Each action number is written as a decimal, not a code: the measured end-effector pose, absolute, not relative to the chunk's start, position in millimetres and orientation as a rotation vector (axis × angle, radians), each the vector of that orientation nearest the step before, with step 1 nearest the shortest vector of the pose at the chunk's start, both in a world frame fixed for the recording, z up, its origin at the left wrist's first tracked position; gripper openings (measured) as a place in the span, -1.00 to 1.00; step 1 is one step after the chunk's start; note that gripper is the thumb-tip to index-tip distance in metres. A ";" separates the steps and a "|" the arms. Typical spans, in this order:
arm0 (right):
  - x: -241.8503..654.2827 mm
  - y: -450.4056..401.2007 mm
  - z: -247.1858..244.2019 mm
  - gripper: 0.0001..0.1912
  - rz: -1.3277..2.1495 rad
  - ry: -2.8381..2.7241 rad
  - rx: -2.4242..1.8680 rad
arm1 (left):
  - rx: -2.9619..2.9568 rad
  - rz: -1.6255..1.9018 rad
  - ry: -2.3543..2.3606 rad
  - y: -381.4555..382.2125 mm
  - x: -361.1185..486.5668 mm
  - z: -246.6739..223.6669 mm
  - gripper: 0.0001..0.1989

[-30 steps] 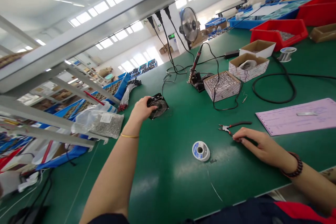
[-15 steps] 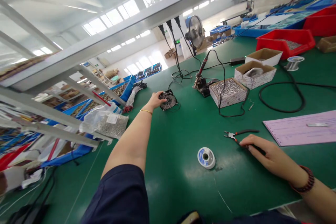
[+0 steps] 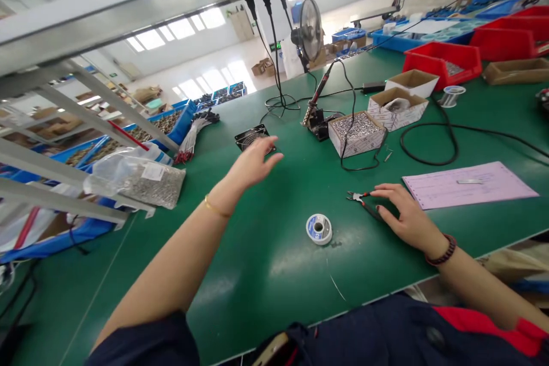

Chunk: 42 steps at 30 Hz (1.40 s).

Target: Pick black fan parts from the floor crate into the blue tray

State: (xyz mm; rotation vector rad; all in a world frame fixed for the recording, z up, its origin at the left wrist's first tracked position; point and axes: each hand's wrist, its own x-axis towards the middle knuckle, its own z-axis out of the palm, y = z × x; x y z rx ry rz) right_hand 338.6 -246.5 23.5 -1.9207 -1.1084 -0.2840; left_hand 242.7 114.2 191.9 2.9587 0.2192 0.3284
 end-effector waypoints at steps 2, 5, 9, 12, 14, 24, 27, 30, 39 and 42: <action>325.6 -244.1 29.1 -0.75 -0.196 -1.086 -1.874 | 2.872 -0.063 -0.079 62.2 212.4 176.8 -0.42; 293.8 -235.4 34.3 -0.67 0.193 -0.981 -1.708 | 3.061 -0.259 -0.222 4.9 178.4 138.8 -0.27; 254.5 -216.1 30.9 -0.41 0.849 -0.707 -1.354 | 3.110 -0.081 0.025 -14.4 161.9 102.8 -0.53; 239.2 -201.6 27.8 -0.21 1.061 -0.584 -1.171 | 2.920 0.263 0.123 -10.5 155.2 101.5 -0.57; 231.6 -193.7 29.2 -0.12 1.141 -0.548 -1.057 | 2.778 0.476 0.097 -10.0 150.4 105.0 -0.61; 280.2 -212.6 77.1 -0.39 0.985 -0.921 -1.219 | 2.191 0.087 -0.086 -1.6 128.5 101.0 -0.73; 295.0 -210.6 67.7 -0.38 0.919 -0.925 -1.236 | 1.665 0.102 -0.056 -9.8 120.6 91.6 -0.58; 269.7 -193.1 43.3 -0.34 0.998 -0.932 -1.171 | 1.531 0.352 0.129 -17.9 126.5 83.5 -0.55; 264.8 -215.5 91.6 -0.69 0.513 -1.313 -1.610 | 2.274 0.362 -0.011 0.1 129.6 80.6 -0.80; 292.7 -221.8 97.0 -0.74 0.479 -1.252 -1.642 | 2.005 0.240 -0.097 -9.5 115.6 79.4 -0.76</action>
